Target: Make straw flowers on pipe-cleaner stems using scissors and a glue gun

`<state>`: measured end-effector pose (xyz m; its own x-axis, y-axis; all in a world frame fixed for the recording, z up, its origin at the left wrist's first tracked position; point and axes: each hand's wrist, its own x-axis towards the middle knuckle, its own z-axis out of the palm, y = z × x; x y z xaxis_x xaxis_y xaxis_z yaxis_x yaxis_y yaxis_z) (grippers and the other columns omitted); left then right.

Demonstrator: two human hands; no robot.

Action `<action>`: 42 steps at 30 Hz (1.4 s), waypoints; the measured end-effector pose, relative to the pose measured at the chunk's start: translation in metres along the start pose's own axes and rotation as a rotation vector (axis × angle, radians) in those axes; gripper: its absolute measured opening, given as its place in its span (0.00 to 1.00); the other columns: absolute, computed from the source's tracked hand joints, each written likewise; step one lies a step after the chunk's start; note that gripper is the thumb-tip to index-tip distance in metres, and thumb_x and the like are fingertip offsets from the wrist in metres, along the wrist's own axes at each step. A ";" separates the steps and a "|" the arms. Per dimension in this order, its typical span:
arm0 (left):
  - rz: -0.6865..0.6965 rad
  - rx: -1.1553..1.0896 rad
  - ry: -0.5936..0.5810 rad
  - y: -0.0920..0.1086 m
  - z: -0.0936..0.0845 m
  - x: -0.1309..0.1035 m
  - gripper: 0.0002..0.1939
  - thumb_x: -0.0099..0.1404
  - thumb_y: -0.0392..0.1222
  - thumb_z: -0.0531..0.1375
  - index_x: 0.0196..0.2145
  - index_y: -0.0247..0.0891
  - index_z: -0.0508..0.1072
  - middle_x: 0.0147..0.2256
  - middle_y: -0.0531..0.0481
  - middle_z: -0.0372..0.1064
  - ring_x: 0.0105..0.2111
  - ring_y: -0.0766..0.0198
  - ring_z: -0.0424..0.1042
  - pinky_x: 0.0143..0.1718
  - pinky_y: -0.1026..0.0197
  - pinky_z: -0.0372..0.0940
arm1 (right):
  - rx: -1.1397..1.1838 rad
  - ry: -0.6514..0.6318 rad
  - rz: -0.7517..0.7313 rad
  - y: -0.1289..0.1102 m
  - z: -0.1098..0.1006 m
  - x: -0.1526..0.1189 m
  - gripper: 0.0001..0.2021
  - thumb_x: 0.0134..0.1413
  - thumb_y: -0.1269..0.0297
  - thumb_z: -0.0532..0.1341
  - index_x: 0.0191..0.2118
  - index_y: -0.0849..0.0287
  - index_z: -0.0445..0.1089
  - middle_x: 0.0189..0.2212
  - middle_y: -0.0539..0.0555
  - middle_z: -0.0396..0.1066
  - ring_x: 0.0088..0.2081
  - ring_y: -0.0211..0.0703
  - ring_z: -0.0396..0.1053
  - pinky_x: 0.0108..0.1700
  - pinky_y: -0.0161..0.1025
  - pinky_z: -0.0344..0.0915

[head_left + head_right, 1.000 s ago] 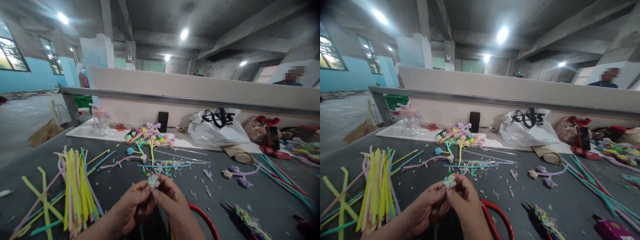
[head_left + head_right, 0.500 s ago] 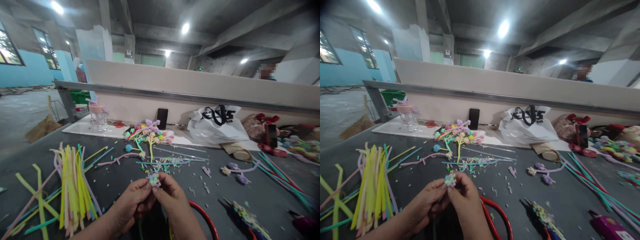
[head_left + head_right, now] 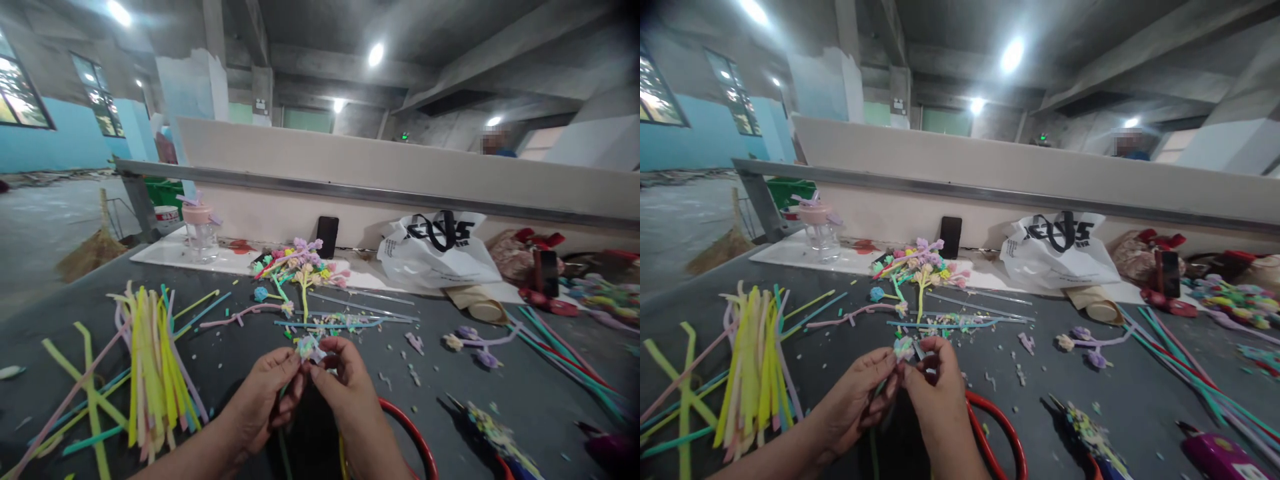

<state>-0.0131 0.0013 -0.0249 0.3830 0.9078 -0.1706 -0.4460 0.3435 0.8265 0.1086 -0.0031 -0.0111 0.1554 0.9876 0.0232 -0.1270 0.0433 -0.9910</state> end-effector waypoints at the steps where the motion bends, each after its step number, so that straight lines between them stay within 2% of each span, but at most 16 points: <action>1: 0.014 0.012 0.016 0.000 0.001 0.000 0.13 0.61 0.48 0.53 0.27 0.35 0.64 0.17 0.59 0.55 0.11 0.78 0.42 0.09 0.73 0.38 | -0.020 0.003 0.008 -0.002 -0.001 -0.001 0.11 0.37 0.67 0.64 0.31 0.57 0.64 0.23 0.45 0.64 0.24 0.36 0.61 0.27 0.32 0.57; 4: 0.041 0.067 0.042 -0.001 0.004 0.000 0.14 0.60 0.50 0.54 0.27 0.36 0.64 0.15 0.61 0.53 0.11 0.77 0.43 0.09 0.74 0.40 | -0.037 -0.048 0.039 -0.006 -0.001 -0.004 0.08 0.41 0.64 0.63 0.27 0.58 0.63 0.21 0.46 0.64 0.24 0.37 0.61 0.28 0.33 0.58; 9: -0.034 0.140 0.026 -0.002 0.009 -0.002 0.18 0.57 0.54 0.56 0.23 0.37 0.59 0.13 0.62 0.52 0.11 0.79 0.42 0.09 0.75 0.39 | -0.020 -0.079 0.066 -0.008 0.000 -0.003 0.08 0.40 0.64 0.64 0.27 0.59 0.64 0.21 0.48 0.65 0.25 0.38 0.62 0.29 0.34 0.59; 12: -0.061 0.180 0.052 -0.003 0.010 -0.001 0.17 0.57 0.56 0.55 0.28 0.38 0.61 0.14 0.62 0.55 0.10 0.78 0.43 0.09 0.75 0.38 | -0.023 -0.076 0.087 -0.008 0.001 0.000 0.08 0.39 0.65 0.64 0.26 0.59 0.64 0.20 0.47 0.65 0.23 0.37 0.61 0.26 0.33 0.58; 16: -0.011 0.237 0.076 -0.007 0.008 0.001 0.16 0.57 0.56 0.55 0.34 0.41 0.60 0.16 0.62 0.58 0.09 0.78 0.46 0.07 0.76 0.41 | -0.106 -0.036 0.045 -0.007 0.000 0.001 0.07 0.37 0.66 0.63 0.24 0.60 0.64 0.19 0.47 0.64 0.23 0.37 0.60 0.25 0.33 0.58; 19: 0.020 0.274 0.084 -0.011 0.005 0.003 0.17 0.56 0.56 0.55 0.29 0.39 0.60 0.16 0.62 0.58 0.08 0.78 0.47 0.07 0.75 0.43 | -0.189 -0.013 0.011 -0.004 -0.001 0.003 0.06 0.38 0.65 0.62 0.24 0.60 0.64 0.19 0.46 0.64 0.23 0.37 0.61 0.27 0.33 0.58; 22: 0.010 0.296 0.104 -0.011 0.004 0.004 0.18 0.56 0.57 0.55 0.23 0.38 0.59 0.11 0.63 0.51 0.08 0.77 0.45 0.07 0.74 0.42 | -0.251 -0.010 -0.002 -0.002 -0.003 0.004 0.05 0.38 0.65 0.61 0.23 0.59 0.65 0.19 0.47 0.65 0.24 0.39 0.62 0.27 0.34 0.58; 26: -0.005 0.218 0.089 -0.008 0.006 0.002 0.18 0.55 0.56 0.56 0.23 0.38 0.59 0.10 0.64 0.50 0.08 0.78 0.43 0.08 0.74 0.40 | -0.293 0.008 -0.013 -0.002 -0.004 0.004 0.05 0.39 0.64 0.61 0.23 0.59 0.66 0.19 0.48 0.66 0.24 0.40 0.63 0.28 0.36 0.59; 33: 0.032 0.223 0.032 -0.010 0.004 0.003 0.17 0.56 0.55 0.57 0.26 0.38 0.59 0.15 0.62 0.56 0.09 0.79 0.45 0.08 0.75 0.42 | -0.275 -0.021 0.018 -0.001 -0.005 0.003 0.06 0.40 0.64 0.61 0.23 0.59 0.64 0.18 0.47 0.64 0.23 0.39 0.61 0.27 0.35 0.57; 37: -0.015 0.221 0.053 -0.008 0.005 0.004 0.19 0.54 0.56 0.58 0.26 0.38 0.58 0.14 0.64 0.53 0.09 0.80 0.43 0.08 0.74 0.41 | -0.189 -0.026 0.056 0.000 -0.005 0.003 0.06 0.39 0.65 0.62 0.22 0.59 0.63 0.18 0.46 0.63 0.22 0.37 0.59 0.26 0.33 0.56; 42: -0.006 0.257 0.065 -0.008 0.007 0.004 0.20 0.53 0.59 0.57 0.26 0.39 0.59 0.13 0.65 0.49 0.09 0.78 0.43 0.08 0.74 0.42 | -0.183 -0.009 0.078 0.002 -0.005 0.003 0.06 0.38 0.65 0.63 0.23 0.59 0.65 0.18 0.46 0.64 0.23 0.37 0.60 0.26 0.33 0.57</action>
<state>-0.0024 0.0009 -0.0281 0.3286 0.9223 -0.2036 -0.2204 0.2845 0.9330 0.1134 -0.0007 -0.0137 0.1431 0.9882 -0.0538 0.0420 -0.0603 -0.9973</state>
